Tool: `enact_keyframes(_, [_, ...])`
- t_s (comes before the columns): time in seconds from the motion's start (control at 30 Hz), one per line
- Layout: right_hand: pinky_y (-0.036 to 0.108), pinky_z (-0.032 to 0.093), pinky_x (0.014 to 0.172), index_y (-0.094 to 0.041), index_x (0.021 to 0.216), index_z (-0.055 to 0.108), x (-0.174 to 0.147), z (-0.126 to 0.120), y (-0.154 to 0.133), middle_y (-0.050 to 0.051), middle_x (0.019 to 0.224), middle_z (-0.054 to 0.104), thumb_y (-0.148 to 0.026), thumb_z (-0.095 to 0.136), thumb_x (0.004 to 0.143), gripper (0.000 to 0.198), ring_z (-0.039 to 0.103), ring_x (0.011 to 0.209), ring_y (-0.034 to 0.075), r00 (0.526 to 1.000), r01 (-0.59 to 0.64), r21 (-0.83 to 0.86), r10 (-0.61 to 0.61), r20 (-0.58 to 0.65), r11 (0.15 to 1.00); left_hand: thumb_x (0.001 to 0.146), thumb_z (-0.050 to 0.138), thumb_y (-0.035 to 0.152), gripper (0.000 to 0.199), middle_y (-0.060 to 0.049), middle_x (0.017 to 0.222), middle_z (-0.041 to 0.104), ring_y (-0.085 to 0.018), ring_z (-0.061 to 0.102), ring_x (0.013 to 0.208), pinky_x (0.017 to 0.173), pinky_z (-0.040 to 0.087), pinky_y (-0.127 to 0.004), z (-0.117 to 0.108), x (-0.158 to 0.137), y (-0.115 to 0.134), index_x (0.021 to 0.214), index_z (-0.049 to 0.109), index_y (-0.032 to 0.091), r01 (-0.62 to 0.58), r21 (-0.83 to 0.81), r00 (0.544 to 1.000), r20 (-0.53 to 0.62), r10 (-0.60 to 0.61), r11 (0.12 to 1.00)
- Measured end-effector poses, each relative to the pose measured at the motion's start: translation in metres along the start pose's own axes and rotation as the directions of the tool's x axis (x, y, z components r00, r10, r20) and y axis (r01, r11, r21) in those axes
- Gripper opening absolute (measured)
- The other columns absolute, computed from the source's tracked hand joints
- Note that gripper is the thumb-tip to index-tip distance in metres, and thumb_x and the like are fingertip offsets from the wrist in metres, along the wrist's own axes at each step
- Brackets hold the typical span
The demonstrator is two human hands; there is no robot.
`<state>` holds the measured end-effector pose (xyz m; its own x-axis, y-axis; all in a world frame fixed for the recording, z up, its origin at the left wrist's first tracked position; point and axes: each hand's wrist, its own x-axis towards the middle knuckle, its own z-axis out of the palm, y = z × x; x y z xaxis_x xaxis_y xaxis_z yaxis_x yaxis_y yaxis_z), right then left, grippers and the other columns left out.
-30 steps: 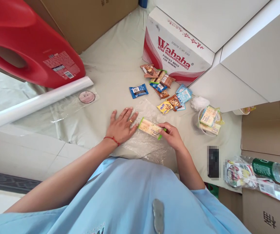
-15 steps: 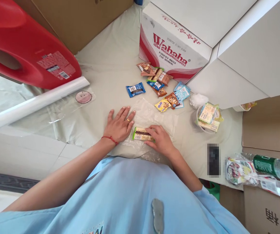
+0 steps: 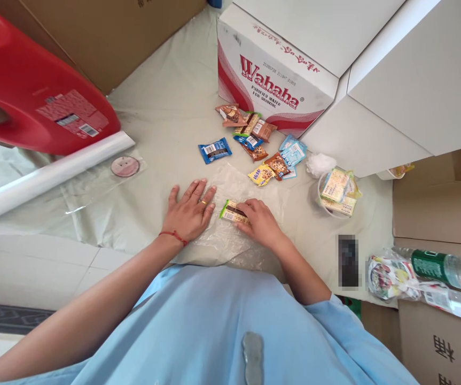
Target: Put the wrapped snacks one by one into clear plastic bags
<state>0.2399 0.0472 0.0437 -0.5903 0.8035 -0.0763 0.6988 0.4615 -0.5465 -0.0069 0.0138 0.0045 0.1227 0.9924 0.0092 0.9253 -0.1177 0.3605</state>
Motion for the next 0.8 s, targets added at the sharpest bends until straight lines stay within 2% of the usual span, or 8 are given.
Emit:
enact_keyframes(0.1, [0.037, 0.053, 0.093, -0.021, 0.127, 0.067, 0.016, -0.026, 0.036, 0.01, 0.115, 0.072, -0.047, 0.058, 0.102, 0.037, 0.066, 0.097, 0.023, 0.966, -0.13, 0.156, 0.16, -0.203, 0.979, 0.107, 0.029, 0.043, 0.058, -0.011, 0.173, 0.033, -0.029, 0.03, 0.16, 0.13, 0.003, -0.062, 0.0, 0.0, 0.0, 0.162, 0.041, 0.029, 0.007, -0.009, 1.0, 0.007, -0.007, 1.0])
enact_keyframes(0.17, [0.039, 0.053, 0.089, -0.018, 0.131, 0.062, 0.031, -0.05, 0.069, 0.011, 0.109, 0.074, -0.047, 0.05, 0.104, 0.041, 0.068, 0.088, 0.023, 0.796, -0.375, 0.182, 0.416, -0.439, 0.909, 0.107, 0.03, 0.043, 0.058, -0.01, 0.173, 0.033, -0.029, 0.03, 0.16, 0.13, 0.003, -0.062, 0.0, 0.001, 0.0, 0.162, 0.041, 0.03, 0.008, -0.012, 1.0, 0.002, -0.008, 1.0])
enact_keyframes(0.23, [0.043, 0.051, 0.095, -0.012, 0.139, 0.055, 0.048, -0.07, 0.099, 0.015, 0.11, 0.074, -0.041, 0.05, 0.103, 0.046, 0.069, 0.099, 0.029, 0.605, -0.563, 0.188, 0.556, -0.57, 0.805, 0.107, 0.03, 0.043, 0.057, -0.011, 0.172, 0.034, -0.029, 0.031, 0.16, 0.13, 0.004, -0.062, 0.0, 0.001, 0.0, 0.162, 0.042, 0.03, 0.002, -0.005, 1.0, -0.007, -0.002, 1.0])
enact_keyframes(0.3, [0.046, 0.049, 0.1, -0.006, 0.146, 0.047, 0.066, -0.081, 0.12, 0.019, 0.111, 0.075, -0.037, 0.054, 0.1, 0.056, 0.069, 0.11, 0.034, 0.509, -0.675, 0.185, 0.633, -0.583, 0.714, 0.108, 0.029, 0.043, 0.057, -0.012, 0.171, 0.036, -0.029, 0.032, 0.16, 0.13, 0.005, -0.062, 0.0, 0.001, 0.0, 0.161, 0.044, 0.028, -0.004, 0.009, 1.0, -0.014, 0.005, 1.0])
enact_keyframes(0.43, [0.047, 0.049, 0.101, 0.0, 0.152, 0.038, 0.096, -0.079, 0.137, 0.021, 0.11, 0.075, -0.032, 0.061, 0.094, 0.069, 0.069, 0.111, 0.035, 0.454, -0.72, 0.224, 0.69, -0.563, 0.656, 0.108, 0.028, 0.043, 0.057, -0.013, 0.171, 0.037, -0.03, 0.033, 0.159, 0.129, 0.006, -0.063, 0.0, 0.001, -0.001, 0.159, 0.047, 0.025, -0.012, 0.034, 1.0, -0.017, 0.013, 0.999])
enact_keyframes(0.57, [0.043, 0.05, 0.098, -0.002, 0.146, 0.044, 0.102, -0.077, 0.136, 0.017, 0.106, 0.075, -0.026, 0.059, 0.09, 0.063, 0.07, 0.104, 0.031, 0.384, -0.666, 0.323, 0.681, -0.624, 0.672, 0.107, 0.03, 0.044, 0.057, -0.013, 0.17, 0.038, -0.03, 0.034, 0.159, 0.129, 0.007, -0.063, 0.001, 0.001, -0.002, 0.159, 0.047, 0.026, -0.016, 0.023, 1.0, -0.026, 0.016, 1.0])
enact_keyframes(0.73, [0.041, 0.051, 0.093, -0.014, 0.118, 0.068, 0.049, -0.082, 0.12, 0.014, 0.108, 0.072, -0.037, 0.048, 0.096, 0.038, 0.067, 0.098, 0.027, 0.455, -0.5, 0.176, 0.429, -0.78, 0.848, 0.107, 0.033, 0.042, 0.057, -0.014, 0.17, 0.038, -0.032, 0.035, 0.158, 0.129, 0.008, -0.065, 0.003, 0.001, -0.002, 0.159, 0.046, 0.026, -0.026, -0.018, 0.998, -0.05, 0.025, 1.0])
enact_keyframes(0.8, [0.041, 0.051, 0.091, -0.016, 0.115, 0.07, 0.016, -0.079, 0.11, 0.014, 0.107, 0.07, -0.041, 0.046, 0.097, 0.039, 0.065, 0.096, 0.027, 0.439, -0.469, 0.127, 0.356, -0.825, 0.874, 0.107, 0.034, 0.042, 0.056, -0.014, 0.169, 0.038, -0.032, 0.035, 0.158, 0.129, 0.009, -0.066, 0.003, 0.001, -0.002, 0.159, 0.046, 0.026, -0.028, -0.025, 0.998, -0.059, 0.026, 0.999])
